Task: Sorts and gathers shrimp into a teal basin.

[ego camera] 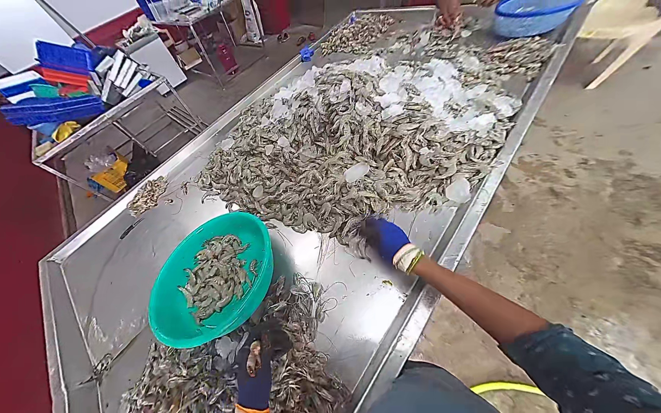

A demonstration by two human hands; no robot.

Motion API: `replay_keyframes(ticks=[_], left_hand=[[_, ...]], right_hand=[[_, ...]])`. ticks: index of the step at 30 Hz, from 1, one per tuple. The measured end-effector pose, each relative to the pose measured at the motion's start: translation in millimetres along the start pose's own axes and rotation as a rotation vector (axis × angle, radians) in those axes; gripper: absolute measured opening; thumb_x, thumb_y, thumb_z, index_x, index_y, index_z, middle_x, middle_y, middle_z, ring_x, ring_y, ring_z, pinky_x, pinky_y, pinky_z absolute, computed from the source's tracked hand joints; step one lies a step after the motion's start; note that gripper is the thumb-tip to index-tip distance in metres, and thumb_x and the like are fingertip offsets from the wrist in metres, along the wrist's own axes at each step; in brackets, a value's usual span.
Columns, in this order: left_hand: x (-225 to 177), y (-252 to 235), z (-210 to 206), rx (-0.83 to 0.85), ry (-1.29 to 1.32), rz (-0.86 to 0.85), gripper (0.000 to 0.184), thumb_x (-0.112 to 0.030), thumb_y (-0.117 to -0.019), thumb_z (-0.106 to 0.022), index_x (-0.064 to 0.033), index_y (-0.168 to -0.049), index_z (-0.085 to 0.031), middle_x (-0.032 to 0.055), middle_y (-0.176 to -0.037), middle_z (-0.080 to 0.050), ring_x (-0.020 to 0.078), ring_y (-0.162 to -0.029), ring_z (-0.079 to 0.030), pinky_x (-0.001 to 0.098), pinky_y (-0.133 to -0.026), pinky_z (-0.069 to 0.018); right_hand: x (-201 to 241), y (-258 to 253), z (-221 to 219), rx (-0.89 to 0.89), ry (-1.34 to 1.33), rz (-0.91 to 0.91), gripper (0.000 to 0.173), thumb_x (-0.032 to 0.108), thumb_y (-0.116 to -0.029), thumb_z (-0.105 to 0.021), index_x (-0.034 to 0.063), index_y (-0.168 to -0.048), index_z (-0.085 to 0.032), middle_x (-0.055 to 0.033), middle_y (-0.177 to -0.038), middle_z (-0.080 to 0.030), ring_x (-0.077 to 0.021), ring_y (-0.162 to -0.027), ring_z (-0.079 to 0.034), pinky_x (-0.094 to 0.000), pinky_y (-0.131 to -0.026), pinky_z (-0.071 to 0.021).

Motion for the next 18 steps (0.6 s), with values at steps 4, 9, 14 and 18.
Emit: replay_keyframes(ticks=[4,9,14,18], left_hand=[[24,-3,-17,0.115,-0.264,-0.209,0.042,0.006,-0.0880,-0.062,0.0213,-0.126,-0.055,0.0272,-0.119,-0.065,0.0119,-0.108,-0.064,0.0244,-0.099,-0.0509],[17,-3,-63,0.408,-0.074,-0.243,0.026,0.004,-0.0919,-0.054,0.0148,-0.113,-0.063,0.0086,-0.099,-0.072,0.0038,-0.090,-0.069,0.0229,-0.087,-0.0585],[4,-1,-109,0.446,-0.200,-0.357,0.029,0.004,-0.0946,-0.055,0.0122,-0.120,-0.066,0.0154,-0.110,-0.074,0.0111,-0.101,-0.071,0.0278,-0.096,-0.0562],[9,-24,-139,0.382,-0.488,-0.246,0.040,-0.003,-0.1026,-0.051,-0.0011,-0.142,-0.059,0.0172,-0.140,-0.063,0.0264,-0.128,-0.062,0.0412,-0.113,-0.0443]], right_hand=[[5,44,-6,0.088,-0.067,-0.072,0.039,0.015,-0.0949,-0.067,0.0120,-0.134,-0.067,-0.0223,-0.138,-0.060,-0.0432,-0.123,-0.061,-0.0619,-0.099,-0.0500],[14,47,16,-0.002,-0.104,0.082,0.027,0.013,-0.1019,-0.059,0.0102,-0.123,-0.075,-0.0216,-0.129,-0.068,-0.0425,-0.125,-0.061,-0.0607,-0.104,-0.0474],[54,20,-28,0.166,0.145,0.024,0.023,0.007,-0.1018,-0.055,-0.0023,-0.117,-0.070,-0.0249,-0.131,-0.064,-0.0459,-0.127,-0.057,-0.0610,-0.103,-0.0460],[74,32,-33,0.223,0.235,0.082,0.034,0.001,-0.0906,-0.064,-0.0036,-0.124,-0.063,-0.0282,-0.133,-0.058,-0.0496,-0.124,-0.055,-0.0652,-0.099,-0.0455]])
Point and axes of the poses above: each hand's wrist, its own y-axis away from the middle knuckle, its own z-axis out of the back of the hand, x = y × z, the point moved 8 cm from there along -y, towards the middle knuckle
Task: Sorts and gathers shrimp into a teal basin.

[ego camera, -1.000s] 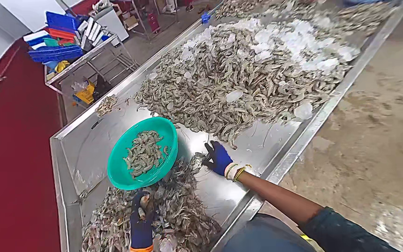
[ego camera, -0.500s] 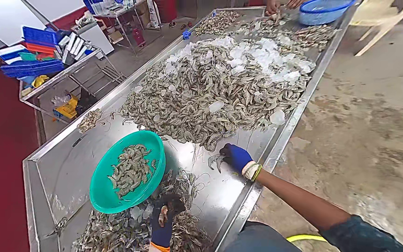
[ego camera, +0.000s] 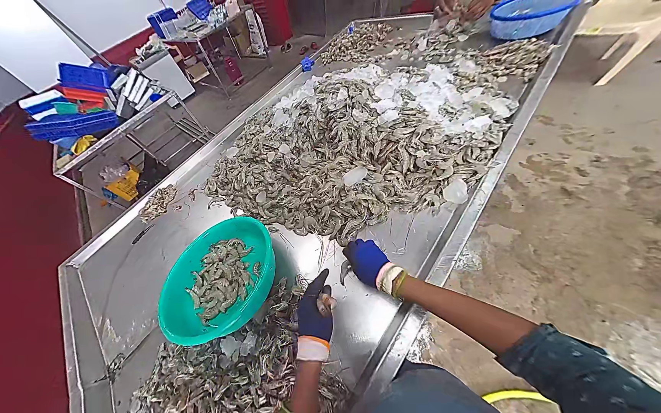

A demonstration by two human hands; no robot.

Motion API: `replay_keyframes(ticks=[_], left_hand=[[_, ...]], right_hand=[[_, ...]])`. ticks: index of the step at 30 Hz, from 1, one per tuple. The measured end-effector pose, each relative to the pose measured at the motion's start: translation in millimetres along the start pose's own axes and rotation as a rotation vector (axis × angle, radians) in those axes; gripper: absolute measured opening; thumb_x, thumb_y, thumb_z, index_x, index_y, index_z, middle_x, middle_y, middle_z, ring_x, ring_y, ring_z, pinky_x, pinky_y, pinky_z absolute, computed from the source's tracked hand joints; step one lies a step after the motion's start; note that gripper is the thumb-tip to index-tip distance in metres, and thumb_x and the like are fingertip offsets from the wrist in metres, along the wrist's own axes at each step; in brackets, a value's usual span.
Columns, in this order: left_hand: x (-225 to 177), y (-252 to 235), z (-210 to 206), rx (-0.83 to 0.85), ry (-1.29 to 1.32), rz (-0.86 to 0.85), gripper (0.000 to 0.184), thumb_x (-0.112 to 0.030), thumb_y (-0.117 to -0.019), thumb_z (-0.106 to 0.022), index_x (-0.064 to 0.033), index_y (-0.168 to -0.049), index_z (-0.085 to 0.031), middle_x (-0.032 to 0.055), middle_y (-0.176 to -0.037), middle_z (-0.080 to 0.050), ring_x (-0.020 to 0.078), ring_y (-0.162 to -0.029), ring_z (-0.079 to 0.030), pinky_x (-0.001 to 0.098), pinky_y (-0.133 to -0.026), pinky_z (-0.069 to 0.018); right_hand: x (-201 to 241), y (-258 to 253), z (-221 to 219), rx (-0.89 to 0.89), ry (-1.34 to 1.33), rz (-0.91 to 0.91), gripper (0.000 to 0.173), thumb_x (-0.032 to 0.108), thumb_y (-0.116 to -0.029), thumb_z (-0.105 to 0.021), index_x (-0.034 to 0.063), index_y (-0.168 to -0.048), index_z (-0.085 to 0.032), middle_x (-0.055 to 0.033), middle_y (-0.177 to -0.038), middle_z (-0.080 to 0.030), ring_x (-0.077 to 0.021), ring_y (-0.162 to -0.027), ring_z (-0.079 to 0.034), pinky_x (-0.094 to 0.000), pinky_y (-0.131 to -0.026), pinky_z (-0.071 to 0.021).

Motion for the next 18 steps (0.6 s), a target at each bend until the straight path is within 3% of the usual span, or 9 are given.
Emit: replay_keyframes(ticks=[3,6,9,11,12,14,16,18], left_hand=[[1,-26,-23,0.158,-0.086,0.083,0.047,-0.006,-0.1046,-0.050,-0.0044,-0.152,-0.048,0.0157,-0.148,-0.057,0.0266,-0.135,-0.057,0.0415,-0.117,-0.0410],[3,-23,-46,0.253,-0.138,0.152,0.044,-0.004,-0.1000,-0.055,-0.0051,-0.144,-0.056,0.0173,-0.132,-0.067,0.0276,-0.125,-0.063,0.0452,-0.112,-0.0459],[8,-9,-52,0.344,-0.277,0.274,0.034,-0.012,-0.1015,-0.056,-0.0062,-0.135,-0.062,0.0183,-0.124,-0.069,0.0314,-0.117,-0.066,0.0517,-0.104,-0.0498],[9,-1,-54,0.440,-0.317,0.294,0.032,-0.011,-0.1020,-0.054,-0.0034,-0.132,-0.063,0.0208,-0.126,-0.067,0.0338,-0.119,-0.065,0.0536,-0.105,-0.0487],[10,1,-55,0.466,-0.270,0.286,0.033,-0.007,-0.1007,-0.056,-0.0007,-0.132,-0.062,0.0224,-0.124,-0.067,0.0339,-0.115,-0.066,0.0526,-0.102,-0.0507],[13,3,-55,0.474,-0.086,0.250,0.031,0.002,-0.0955,-0.058,0.0037,-0.126,-0.062,0.0214,-0.111,-0.067,0.0293,-0.094,-0.068,0.0472,-0.089,-0.0570],[14,6,-54,0.474,0.064,0.228,0.028,0.004,-0.0946,-0.055,0.0056,-0.121,-0.061,0.0144,-0.094,-0.064,0.0202,-0.076,-0.063,0.0394,-0.076,-0.0569],[14,9,-46,0.437,0.162,0.212,0.023,0.004,-0.0967,-0.051,0.0071,-0.117,-0.060,0.0087,-0.085,-0.061,0.0130,-0.069,-0.060,0.0325,-0.070,-0.0562]], right_hand=[[22,31,6,-0.018,-0.059,0.057,0.029,0.009,-0.0988,-0.055,-0.0004,-0.125,-0.064,-0.0265,-0.128,-0.062,-0.0477,-0.120,-0.060,-0.0641,-0.094,-0.0483],[34,56,1,-0.020,-0.108,0.063,0.033,0.012,-0.0982,-0.058,0.0034,-0.129,-0.066,-0.0239,-0.130,-0.062,-0.0451,-0.121,-0.059,-0.0617,-0.096,-0.0476],[38,66,-7,-0.075,-0.084,0.115,0.025,0.013,-0.0966,-0.060,-0.0018,-0.115,-0.068,-0.0241,-0.125,-0.063,-0.0445,-0.120,-0.059,-0.0613,-0.096,-0.0471],[39,69,-9,-0.186,-0.077,0.167,0.020,0.012,-0.0924,-0.064,-0.0031,-0.104,-0.070,-0.0232,-0.116,-0.067,-0.0429,-0.116,-0.062,-0.0602,-0.098,-0.0458],[39,71,-8,-0.225,-0.081,0.185,0.017,0.011,-0.0914,-0.065,-0.0026,-0.101,-0.070,-0.0222,-0.113,-0.068,-0.0422,-0.115,-0.063,-0.0596,-0.099,-0.0460],[30,76,-3,-0.229,-0.177,0.174,0.016,0.008,-0.0927,-0.062,-0.0011,-0.102,-0.072,-0.0213,-0.111,-0.070,-0.0426,-0.114,-0.063,-0.0602,-0.099,-0.0466],[17,84,-6,-0.033,-0.263,0.129,0.023,0.010,-0.1009,-0.054,-0.0019,-0.109,-0.071,-0.0240,-0.118,-0.068,-0.0454,-0.118,-0.061,-0.0633,-0.096,-0.0470],[0,95,-20,0.257,-0.207,0.150,0.027,0.016,-0.1052,-0.051,-0.0023,-0.108,-0.069,-0.0267,-0.118,-0.066,-0.0479,-0.117,-0.061,-0.0669,-0.092,-0.0484]])
Point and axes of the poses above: each hand's wrist, its own y-axis away from the middle knuckle, its own z-axis out of the back of the hand, x = y × z, the point moved 8 cm from there along -y, towards the middle knuckle
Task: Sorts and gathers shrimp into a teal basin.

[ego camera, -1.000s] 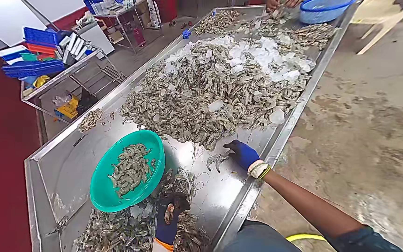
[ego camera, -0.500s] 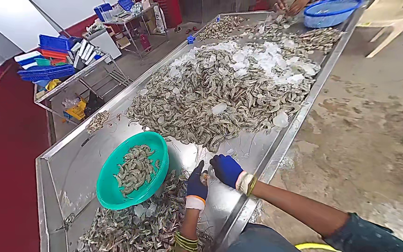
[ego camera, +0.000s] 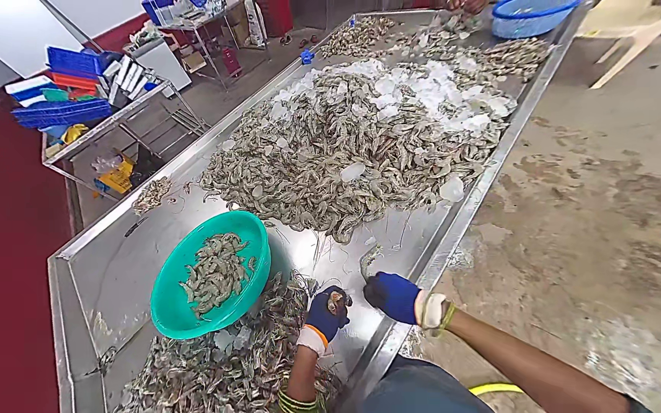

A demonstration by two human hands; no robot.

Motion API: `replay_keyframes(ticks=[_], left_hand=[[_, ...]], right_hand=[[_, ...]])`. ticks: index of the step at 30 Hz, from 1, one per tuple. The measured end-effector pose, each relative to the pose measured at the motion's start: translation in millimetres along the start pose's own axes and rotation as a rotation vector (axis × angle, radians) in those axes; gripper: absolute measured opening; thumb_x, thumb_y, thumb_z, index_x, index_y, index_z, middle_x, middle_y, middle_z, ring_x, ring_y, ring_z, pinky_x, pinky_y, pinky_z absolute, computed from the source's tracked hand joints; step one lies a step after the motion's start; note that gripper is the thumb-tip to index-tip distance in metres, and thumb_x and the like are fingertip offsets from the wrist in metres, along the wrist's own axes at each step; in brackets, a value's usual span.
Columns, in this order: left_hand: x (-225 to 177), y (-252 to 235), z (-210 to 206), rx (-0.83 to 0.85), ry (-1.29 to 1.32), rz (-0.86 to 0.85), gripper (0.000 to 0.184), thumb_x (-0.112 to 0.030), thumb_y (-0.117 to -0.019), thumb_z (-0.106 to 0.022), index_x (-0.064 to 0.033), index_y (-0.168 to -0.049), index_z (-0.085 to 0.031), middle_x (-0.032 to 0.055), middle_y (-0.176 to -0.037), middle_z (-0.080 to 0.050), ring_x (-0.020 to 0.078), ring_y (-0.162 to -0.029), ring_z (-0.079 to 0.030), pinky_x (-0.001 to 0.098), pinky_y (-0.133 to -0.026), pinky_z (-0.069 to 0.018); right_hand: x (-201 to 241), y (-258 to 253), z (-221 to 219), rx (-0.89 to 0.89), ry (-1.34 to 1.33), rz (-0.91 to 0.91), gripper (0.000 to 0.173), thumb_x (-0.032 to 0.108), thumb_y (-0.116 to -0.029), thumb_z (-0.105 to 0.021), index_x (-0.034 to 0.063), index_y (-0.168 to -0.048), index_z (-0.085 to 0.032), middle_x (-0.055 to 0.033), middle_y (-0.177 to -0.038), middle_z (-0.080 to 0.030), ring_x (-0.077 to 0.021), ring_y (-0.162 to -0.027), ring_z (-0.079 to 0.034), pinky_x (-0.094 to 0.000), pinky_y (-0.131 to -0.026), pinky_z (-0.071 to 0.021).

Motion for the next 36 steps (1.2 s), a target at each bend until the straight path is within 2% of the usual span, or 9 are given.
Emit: replay_keyframes(ticks=[2,4,9,12,16,21,25,30,36], left_hand=[[5,3,11,-0.033,0.007,-0.046,0.027,0.001,-0.0985,-0.053,0.0082,-0.124,-0.059,0.0135,-0.098,-0.066,0.0155,-0.082,-0.065,0.0342,-0.081,-0.0575],[7,5,16,-0.038,-0.002,-0.082,0.042,-0.001,-0.0963,-0.059,0.0092,-0.137,-0.053,0.0228,-0.123,-0.065,0.0216,-0.104,-0.067,0.0373,-0.096,-0.0547],[0,-3,11,-0.202,0.016,-0.025,0.028,-0.016,-0.0991,-0.068,0.0052,-0.118,-0.066,0.0179,-0.098,-0.069,0.0206,-0.074,-0.067,0.0384,-0.068,-0.0593],[-1,-8,5,-0.260,-0.169,-0.023,0.033,-0.016,-0.1058,-0.054,-0.0113,-0.136,-0.065,0.0154,-0.118,-0.072,0.0266,-0.095,-0.072,0.0462,-0.086,-0.0588],[-12,-21,-8,-0.190,-0.313,-0.071,0.049,-0.006,-0.1037,-0.053,-0.0091,-0.152,-0.049,0.0154,-0.147,-0.058,0.0292,-0.135,-0.057,0.0446,-0.118,-0.0402],[-27,-15,-13,-0.141,-0.484,0.084,0.036,-0.006,-0.1003,-0.055,-0.0053,-0.136,-0.062,0.0192,-0.126,-0.069,0.0329,-0.121,-0.065,0.0502,-0.106,-0.0484],[-22,-15,-18,-0.104,-0.370,-0.017,0.031,-0.003,-0.0999,-0.055,-0.0010,-0.129,-0.063,0.0175,-0.113,-0.071,0.0271,-0.107,-0.068,0.0435,-0.099,-0.0518],[-26,-6,-21,-0.199,0.007,-0.031,0.038,0.006,-0.1000,-0.054,0.0134,-0.137,-0.051,0.0283,-0.127,-0.062,0.0266,-0.113,-0.066,0.0374,-0.099,-0.0541],[-34,-12,-24,-0.128,-0.157,-0.042,0.027,-0.001,-0.1017,-0.054,0.0047,-0.127,-0.061,0.0158,-0.102,-0.068,0.0189,-0.085,-0.066,0.0361,-0.081,-0.0573]], right_hand=[[-19,10,-3,0.137,-0.023,0.039,0.029,0.020,-0.1059,-0.055,-0.0003,-0.118,-0.071,-0.0285,-0.126,-0.063,-0.0485,-0.118,-0.060,-0.0669,-0.097,-0.0462],[-37,3,23,-0.039,-0.051,-0.007,0.029,0.017,-0.1019,-0.061,0.0077,-0.127,-0.072,-0.0260,-0.132,-0.064,-0.0475,-0.123,-0.059,-0.0667,-0.102,-0.0461],[-61,-56,48,-0.388,0.139,-0.170,0.026,0.006,-0.0995,-0.058,0.0008,-0.121,-0.070,-0.0247,-0.133,-0.063,-0.0454,-0.130,-0.055,-0.0608,-0.110,-0.0410],[-42,-50,17,-0.358,0.220,-0.167,0.028,-0.003,-0.0984,-0.054,-0.0012,-0.123,-0.067,-0.0281,-0.127,-0.064,-0.0471,-0.125,-0.058,-0.0610,-0.110,-0.0406],[9,-24,3,-0.238,0.151,-0.131,0.035,-0.002,-0.1025,-0.049,0.0017,-0.135,-0.061,-0.0283,-0.127,-0.063,-0.0483,-0.121,-0.060,-0.0602,-0.101,-0.0471],[27,-17,15,-0.276,0.143,-0.152,0.026,-0.002,-0.0985,-0.051,-0.0067,-0.121,-0.064,-0.0267,-0.126,-0.061,-0.0451,-0.124,-0.057,-0.0571,-0.103,-0.0449],[25,-8,28,-0.338,0.186,-0.078,0.021,0.000,-0.0983,-0.055,-0.0066,-0.114,-0.067,-0.0268,-0.119,-0.064,-0.0464,-0.118,-0.059,-0.0586,-0.099,-0.0460],[35,3,26,-0.437,0.149,0.003,0.025,0.003,-0.0995,-0.055,-0.0099,-0.118,-0.065,-0.0292,-0.120,-0.065,-0.0472,-0.118,-0.061,-0.0576,-0.104,-0.0444],[11,2,43,-0.369,0.066,-0.122,0.020,-0.002,-0.0976,-0.053,-0.0044,-0.111,-0.068,-0.0261,-0.116,-0.066,-0.0466,-0.115,-0.061,-0.0611,-0.095,-0.0476]])
Point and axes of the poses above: each hand's wrist, its own y-axis away from the middle knuckle, its own z-axis out of the back of the hand, x = y × z, the point moved 8 cm from there along -y, towards the middle knuckle
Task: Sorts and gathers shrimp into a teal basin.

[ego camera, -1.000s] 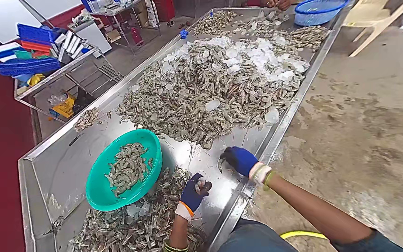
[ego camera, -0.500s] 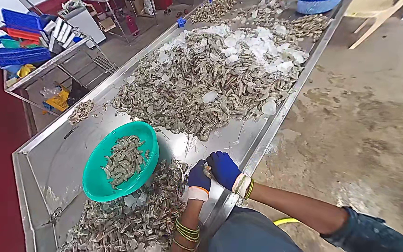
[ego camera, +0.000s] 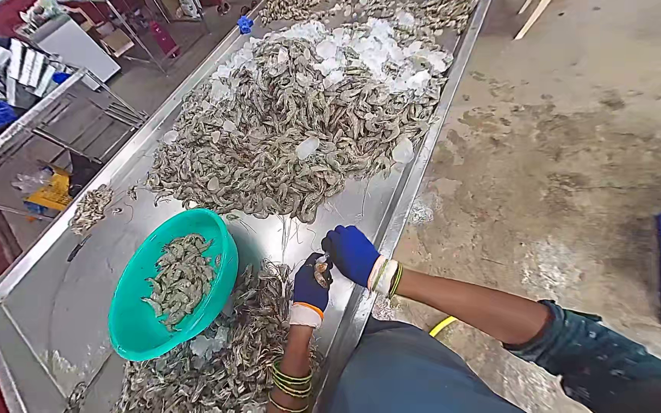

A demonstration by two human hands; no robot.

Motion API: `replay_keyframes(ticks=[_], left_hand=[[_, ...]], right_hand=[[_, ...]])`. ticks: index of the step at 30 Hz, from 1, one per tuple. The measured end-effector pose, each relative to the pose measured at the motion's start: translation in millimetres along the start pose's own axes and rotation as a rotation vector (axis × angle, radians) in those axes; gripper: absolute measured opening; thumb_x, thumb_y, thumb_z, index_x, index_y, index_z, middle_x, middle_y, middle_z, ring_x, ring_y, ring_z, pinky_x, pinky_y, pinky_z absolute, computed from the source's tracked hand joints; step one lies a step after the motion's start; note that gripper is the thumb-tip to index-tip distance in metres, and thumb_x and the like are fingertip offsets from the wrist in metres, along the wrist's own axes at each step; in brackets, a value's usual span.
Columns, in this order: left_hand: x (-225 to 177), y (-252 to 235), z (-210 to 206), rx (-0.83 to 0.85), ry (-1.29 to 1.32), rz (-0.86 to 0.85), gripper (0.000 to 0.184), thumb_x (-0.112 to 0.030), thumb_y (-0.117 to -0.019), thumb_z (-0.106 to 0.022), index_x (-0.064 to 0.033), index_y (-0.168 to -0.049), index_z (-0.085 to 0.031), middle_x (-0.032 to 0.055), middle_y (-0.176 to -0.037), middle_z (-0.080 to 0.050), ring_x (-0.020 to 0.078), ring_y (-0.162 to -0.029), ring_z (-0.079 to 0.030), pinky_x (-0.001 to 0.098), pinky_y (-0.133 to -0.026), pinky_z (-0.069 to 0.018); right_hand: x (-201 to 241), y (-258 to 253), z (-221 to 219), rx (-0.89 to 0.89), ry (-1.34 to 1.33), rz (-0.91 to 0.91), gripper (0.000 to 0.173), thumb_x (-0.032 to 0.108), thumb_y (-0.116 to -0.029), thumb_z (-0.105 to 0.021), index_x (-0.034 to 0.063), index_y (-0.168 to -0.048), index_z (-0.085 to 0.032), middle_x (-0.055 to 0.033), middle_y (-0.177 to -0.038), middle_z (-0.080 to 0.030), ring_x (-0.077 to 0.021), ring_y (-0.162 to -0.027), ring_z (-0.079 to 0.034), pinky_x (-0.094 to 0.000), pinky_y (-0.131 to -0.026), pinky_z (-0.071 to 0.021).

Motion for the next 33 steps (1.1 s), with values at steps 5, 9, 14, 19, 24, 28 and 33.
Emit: replay_keyframes(ticks=[5,9,14,19,24,28,33], left_hand=[[13,-1,16,0.005,0.278,-0.219,0.030,0.001,-0.0990,-0.046,0.0081,-0.125,-0.059,-0.0001,-0.073,-0.061,0.0060,-0.060,-0.059,0.0244,-0.062,-0.0557],[22,5,26,-0.026,0.470,-0.242,0.036,0.005,-0.0963,-0.047,0.0108,-0.131,-0.050,0.0042,-0.087,-0.066,0.0088,-0.072,-0.068,0.0271,-0.071,-0.0614],[33,14,43,-0.198,0.508,-0.244,0.039,0.007,-0.0867,-0.055,0.0071,-0.126,-0.055,0.0004,-0.087,-0.063,0.0020,-0.058,-0.058,0.0200,-0.053,-0.0540],[53,37,91,-0.381,0.538,-0.276,0.027,-0.001,-0.0866,-0.057,-0.0009,-0.113,-0.062,-0.0094,-0.063,-0.060,-0.0002,-0.043,-0.050,0.0181,-0.041,-0.0475],[66,32,72,-0.303,0.478,-0.107,0.029,0.004,-0.0961,-0.054,0.0118,-0.124,-0.058,0.0139,-0.100,-0.073,0.0155,-0.081,-0.073,0.0307,-0.071,-0.0636],[46,11,38,-0.221,0.213,-0.206,0.043,0.010,-0.0895,-0.055,0.0050,-0.132,-0.063,0.0174,-0.132,-0.067,0.0243,-0.114,-0.068,0.0396,-0.094,-0.0572],[31,-5,4,-0.194,-0.046,-0.195,0.054,0.005,-0.0950,-0.056,0.0001,-0.148,-0.051,0.0195,-0.145,-0.059,0.0289,-0.136,-0.056,0.0419,-0.118,-0.0398]], right_hand=[[-66,5,-12,0.072,-0.166,0.108,0.045,0.035,-0.1028,-0.062,0.0056,-0.137,-0.064,-0.0252,-0.130,-0.065,-0.0454,-0.125,-0.059,-0.0637,-0.108,-0.0396],[-58,21,-66,-0.070,-0.037,0.258,0.055,0.039,-0.0964,-0.068,0.0106,-0.143,-0.061,-0.0258,-0.146,-0.055,-0.0490,-0.140,-0.046,-0.0679,-0.119,-0.0288],[17,-53,-91,-0.119,-0.301,0.087,0.070,0.033,-0.0927,-0.074,0.0080,-0.153,-0.050,-0.0278,-0.162,-0.036,-0.0476,-0.153,-0.029,-0.0630,-0.126,-0.0160],[-26,-77,-1,-0.183,-0.323,-0.080,0.029,0.012,-0.1035,-0.053,0.0042,-0.126,-0.070,-0.0238,-0.130,-0.066,-0.0419,-0.125,-0.062,-0.0588,-0.105,-0.0492],[-121,-112,9,-0.233,-0.115,-0.439,0.033,0.004,-0.0974,-0.062,-0.0023,-0.130,-0.063,-0.0312,-0.131,-0.061,-0.0520,-0.120,-0.060,-0.0651,-0.095,-0.0516],[-45,-66,-38,0.053,-0.072,-0.323,0.036,0.001,-0.1018,-0.050,-0.0091,-0.136,-0.055,-0.0353,-0.134,-0.056,-0.0529,-0.126,-0.055,-0.0627,-0.102,-0.0466],[16,-7,-53,0.248,-0.058,-0.165,0.038,-0.002,-0.0982,-0.056,-0.0024,-0.137,-0.057,-0.0268,-0.137,-0.057,-0.0461,-0.126,-0.057,-0.0584,-0.100,-0.0497]])
Point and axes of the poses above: each hand's wrist, its own y-axis away from the middle knuckle, its own z-axis out of the back of the hand, x = y × z, the point moved 8 cm from there along -y, towards the middle knuckle
